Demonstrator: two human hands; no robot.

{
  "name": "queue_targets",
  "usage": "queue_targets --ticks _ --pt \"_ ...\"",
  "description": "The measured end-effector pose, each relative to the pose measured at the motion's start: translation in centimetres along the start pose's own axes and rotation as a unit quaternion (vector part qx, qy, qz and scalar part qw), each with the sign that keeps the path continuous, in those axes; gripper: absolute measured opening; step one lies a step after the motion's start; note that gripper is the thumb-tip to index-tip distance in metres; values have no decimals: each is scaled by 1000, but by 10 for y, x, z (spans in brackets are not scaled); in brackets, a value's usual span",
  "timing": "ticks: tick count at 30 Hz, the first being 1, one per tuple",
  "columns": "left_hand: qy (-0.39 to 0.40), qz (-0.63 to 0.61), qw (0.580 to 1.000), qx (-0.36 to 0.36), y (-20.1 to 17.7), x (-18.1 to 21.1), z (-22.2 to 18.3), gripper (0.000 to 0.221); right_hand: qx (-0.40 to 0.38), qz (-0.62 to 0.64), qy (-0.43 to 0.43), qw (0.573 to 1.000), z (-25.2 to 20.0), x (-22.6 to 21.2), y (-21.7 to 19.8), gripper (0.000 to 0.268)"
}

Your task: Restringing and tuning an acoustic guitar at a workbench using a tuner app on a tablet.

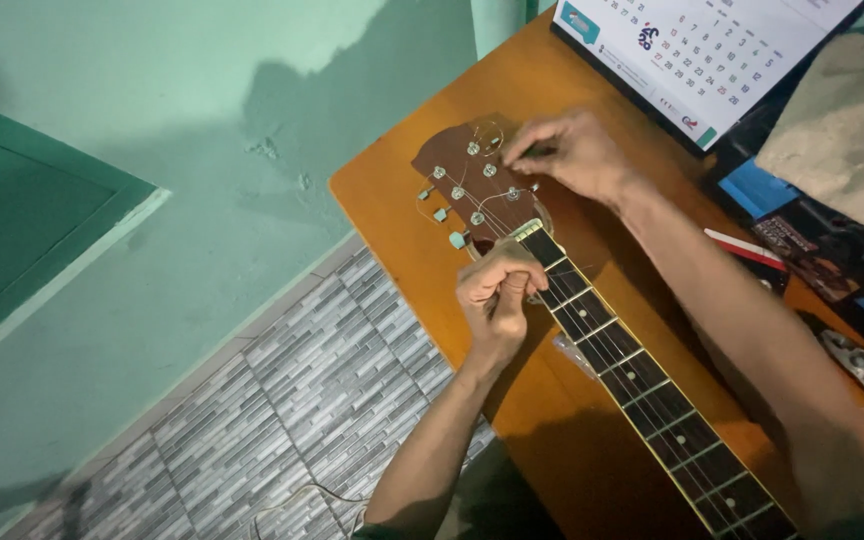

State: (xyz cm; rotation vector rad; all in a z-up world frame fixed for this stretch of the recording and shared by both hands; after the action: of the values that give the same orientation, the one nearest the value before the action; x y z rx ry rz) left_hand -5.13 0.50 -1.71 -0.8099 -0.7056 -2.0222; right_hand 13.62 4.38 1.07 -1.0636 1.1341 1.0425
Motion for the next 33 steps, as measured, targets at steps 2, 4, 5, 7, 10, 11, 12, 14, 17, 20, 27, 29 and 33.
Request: queue_targets --ticks 2,4,5,7,10,11,12,14,17,20,27,29,33 --pt "3 -3 1000 -2 -1 1 1 36 -14 -37 -147 988 20 48 -15 26" --pt "6 -7 1000 -4 0 5 3 36 -28 -74 -290 954 29 70 -21 33" --pt "5 -3 1000 -6 1 9 6 36 -6 -79 -304 950 30 69 -19 35" --pt "6 0 1000 -8 1 10 6 36 16 -84 -318 944 22 58 -11 40" --pt "1 -3 1000 -10 0 3 1 33 22 31 -139 990 12 42 -1 40" --pt "4 1 1000 -28 0 1 0 33 39 -45 4 998 16 45 -3 31" --pt "8 6 999 -45 1 -1 -1 32 57 -121 145 980 21 46 -5 62" --pt "14 27 999 -44 4 5 1 32 11 -159 108 981 17 37 -6 61" --pt "15 51 997 -49 5 10 3 31 -45 -165 47 984 11 16 3 37" --pt "5 53 997 -56 5 16 6 30 -50 -123 -84 988 18 40 -3 16" --pt "-14 24 998 -58 2 9 4 33 -117 -101 -124 980 9 27 -17 23" --pt "-24 12 998 -53 0 10 4 33 -73 -79 -6 994 12 32 -10 33" --pt "-35 0 998 -54 0 22 11 33 -64 -156 99 981 15 16 -6 58"
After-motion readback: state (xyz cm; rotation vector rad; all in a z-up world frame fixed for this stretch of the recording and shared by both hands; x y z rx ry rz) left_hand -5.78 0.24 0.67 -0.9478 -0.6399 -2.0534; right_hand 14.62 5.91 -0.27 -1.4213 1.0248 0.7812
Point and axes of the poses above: each hand's wrist, its own z-axis towards the middle knuckle, its own y-axis out of the palm, x = y × z, the point moved 1 cm from there along z, towards the middle knuckle, and after that the axes turned 7 degrees about z, right-handed, at the moved point
